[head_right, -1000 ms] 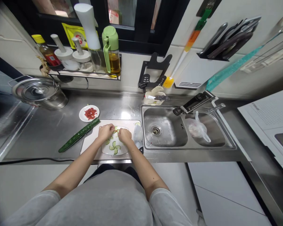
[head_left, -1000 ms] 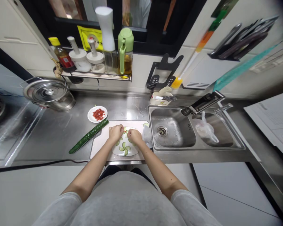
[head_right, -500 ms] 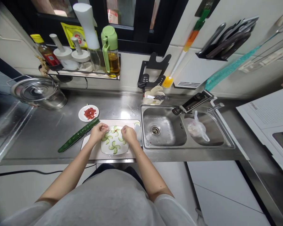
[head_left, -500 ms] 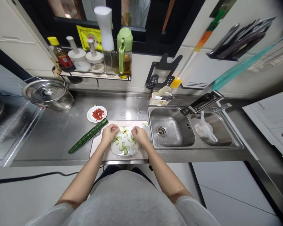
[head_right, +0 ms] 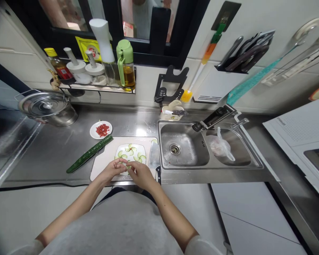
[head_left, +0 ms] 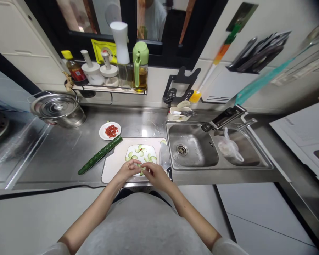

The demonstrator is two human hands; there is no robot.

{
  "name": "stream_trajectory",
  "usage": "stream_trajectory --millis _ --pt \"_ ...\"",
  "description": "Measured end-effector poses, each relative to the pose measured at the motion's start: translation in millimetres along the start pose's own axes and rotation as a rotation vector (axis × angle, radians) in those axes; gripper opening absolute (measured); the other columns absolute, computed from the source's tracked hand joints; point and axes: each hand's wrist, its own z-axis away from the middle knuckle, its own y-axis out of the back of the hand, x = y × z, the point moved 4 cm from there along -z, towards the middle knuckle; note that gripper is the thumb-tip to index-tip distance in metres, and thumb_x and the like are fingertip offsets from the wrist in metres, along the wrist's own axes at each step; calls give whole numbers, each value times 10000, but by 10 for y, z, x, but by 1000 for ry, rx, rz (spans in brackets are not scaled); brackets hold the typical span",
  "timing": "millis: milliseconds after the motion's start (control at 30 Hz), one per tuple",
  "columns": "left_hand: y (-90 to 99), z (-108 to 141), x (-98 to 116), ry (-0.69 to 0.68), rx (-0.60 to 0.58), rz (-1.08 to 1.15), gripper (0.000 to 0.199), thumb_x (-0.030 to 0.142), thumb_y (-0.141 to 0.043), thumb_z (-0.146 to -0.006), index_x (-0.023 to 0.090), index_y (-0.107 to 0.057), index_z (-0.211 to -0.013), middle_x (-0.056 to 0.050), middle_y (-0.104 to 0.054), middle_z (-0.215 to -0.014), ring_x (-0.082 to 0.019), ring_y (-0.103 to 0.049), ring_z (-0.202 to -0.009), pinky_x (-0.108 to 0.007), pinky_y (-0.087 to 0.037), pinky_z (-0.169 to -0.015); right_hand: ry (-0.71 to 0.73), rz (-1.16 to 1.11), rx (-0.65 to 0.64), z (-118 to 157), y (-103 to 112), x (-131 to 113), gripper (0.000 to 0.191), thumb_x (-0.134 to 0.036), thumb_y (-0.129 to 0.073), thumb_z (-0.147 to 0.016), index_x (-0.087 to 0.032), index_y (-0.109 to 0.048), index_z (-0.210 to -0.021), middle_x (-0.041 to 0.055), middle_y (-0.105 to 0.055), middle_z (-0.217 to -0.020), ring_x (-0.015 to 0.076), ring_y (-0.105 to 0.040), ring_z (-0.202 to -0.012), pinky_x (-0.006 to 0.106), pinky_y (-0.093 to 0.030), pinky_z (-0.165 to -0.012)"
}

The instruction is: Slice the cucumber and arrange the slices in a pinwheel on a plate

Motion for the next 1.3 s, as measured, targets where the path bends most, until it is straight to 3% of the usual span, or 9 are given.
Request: stream_trajectory --millis 300,600,967,1167,1300 --pt "-105 26 -108 40 -63 -28 519 426 -859 -547 177 -604 -924 21 -653 -625 -145 -631 -657 -269 -447 -716 -112 2 -20 118 -18 -13 163 -220 -530 -882 -207 -682 -940 8 -639 -778 122 -538 -671 216 -390 -639" --pt "-142 -9 -159 49 -44 -56 523 475 -846 -558 181 -614 -923 5 -669 -653 -165 -648 -697 -297 -470 -751 -154 18 -48 123 -5 64 124 -213 -547 -869 -199 -669 -855 -1 -649 -767 115 -526 -660 206 -369 -624" --pt "-189 -98 -169 -26 -32 -135 495 495 -809 -602 172 -598 -913 28 -623 -609 -121 -586 -610 -248 -422 -649 -132 210 -46 98 21 145 119 -197 -531 -863 -197 -650 -866 0 -638 -780 112 -521 -661 209 -318 -612" --pt "-146 -272 -106 -169 49 -320 429 507 -715 -684 173 -604 -930 22 -604 -636 -99 -499 -556 -227 -356 -566 -160 235 9 -46 157 237 135 -224 -527 -878 -192 -651 -834 -3 -636 -751 116 -540 -673 204 -333 -618" --pt "-42 -435 -20 -241 254 -651 307 453 -638 -754 209 -637 -940 20 -629 -691 -121 -521 -589 -246 -371 -594 -301 261 121 -190 299 453 166 -270 -526 -893 -186 -668 -877 2 -647 -735 130 -564 -694 207 -351 -629"
